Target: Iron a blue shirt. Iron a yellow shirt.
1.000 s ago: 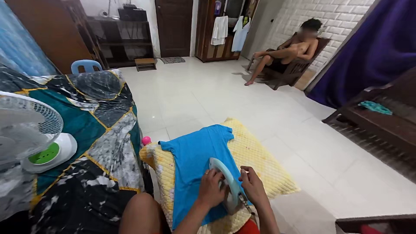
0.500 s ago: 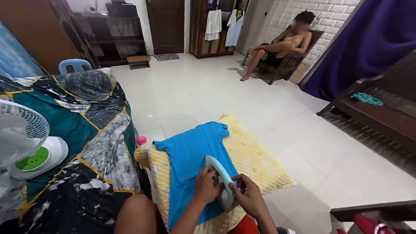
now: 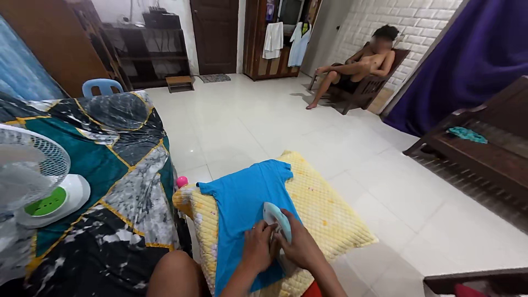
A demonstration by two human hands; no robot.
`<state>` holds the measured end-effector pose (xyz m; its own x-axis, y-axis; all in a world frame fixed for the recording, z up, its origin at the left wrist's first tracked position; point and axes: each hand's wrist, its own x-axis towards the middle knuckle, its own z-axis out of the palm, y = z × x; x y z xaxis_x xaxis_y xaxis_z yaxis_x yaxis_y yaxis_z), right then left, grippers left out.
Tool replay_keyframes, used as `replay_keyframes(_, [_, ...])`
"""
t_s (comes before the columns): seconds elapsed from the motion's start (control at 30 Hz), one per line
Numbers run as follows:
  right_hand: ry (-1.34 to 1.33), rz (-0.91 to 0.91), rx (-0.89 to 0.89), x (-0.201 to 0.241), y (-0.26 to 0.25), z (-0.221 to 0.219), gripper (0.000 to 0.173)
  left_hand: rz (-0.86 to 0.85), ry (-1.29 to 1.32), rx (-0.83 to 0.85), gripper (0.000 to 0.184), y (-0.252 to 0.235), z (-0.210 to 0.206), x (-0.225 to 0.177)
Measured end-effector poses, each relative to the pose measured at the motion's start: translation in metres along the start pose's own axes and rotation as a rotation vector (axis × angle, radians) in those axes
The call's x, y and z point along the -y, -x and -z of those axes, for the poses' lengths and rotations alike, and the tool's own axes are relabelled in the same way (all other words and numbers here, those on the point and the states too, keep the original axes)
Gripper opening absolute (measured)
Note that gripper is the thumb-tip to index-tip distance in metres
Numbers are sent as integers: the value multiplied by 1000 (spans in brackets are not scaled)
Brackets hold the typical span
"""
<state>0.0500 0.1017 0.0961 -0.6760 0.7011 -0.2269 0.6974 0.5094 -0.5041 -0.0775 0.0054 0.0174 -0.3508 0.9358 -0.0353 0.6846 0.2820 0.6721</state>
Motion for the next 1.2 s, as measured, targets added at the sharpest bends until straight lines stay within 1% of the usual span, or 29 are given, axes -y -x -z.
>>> replay_keyframes(0.03, [42,-14,39,4,-7,-3,76,20,-68,-55,44,9,-2,4])
replay_keyframes(0.1, [99,-70,99,10,-18,-1,71,56,-196,-217,45,26,-12,20])
replay_keyframes(0.13, [109,-87,113,12,-25,2,69,78,-254,-252,48,33,-17,28])
replay_keyframes(0.23, [98,-119,89,14,-57,15,66,140,-379,-169,60,47,-31,42])
replay_keyframes(0.37, [93,-139,23,29,-123,24,67,161,-418,-133,63,46,-34,40])
replay_keyframes(0.47, [145,-141,1,49,-168,23,76,179,-424,-102,64,45,-32,39])
replay_keyframes(0.53, [139,-149,5,57,-188,24,83,176,-424,-100,64,45,-31,40])
replay_keyframes(0.63, [71,-136,35,54,-194,26,86,165,-433,-125,63,46,-32,40])
replay_keyframes(0.7, [71,-149,43,48,-180,24,85,164,-435,-131,63,45,-33,40])
replay_keyframes(0.77, [90,-186,54,43,-149,20,86,161,-436,-134,64,44,-33,41])
replay_keyframes(0.9, [119,-286,72,25,-51,11,80,170,-413,-102,64,46,-30,38])
replay_keyframes(0.97, [110,-350,61,13,-3,9,77,163,-407,-116,63,47,-31,38])
replay_keyframes(1.07, [102,-412,22,-5,54,5,75,159,-420,-116,64,46,-34,40])
replay_keyframes(1.13, [104,-412,10,-15,70,4,75,165,-425,-103,64,45,-33,40])
replay_keyframes(1.2, [106,-390,15,-21,67,7,74,172,-431,-93,64,46,-33,40])
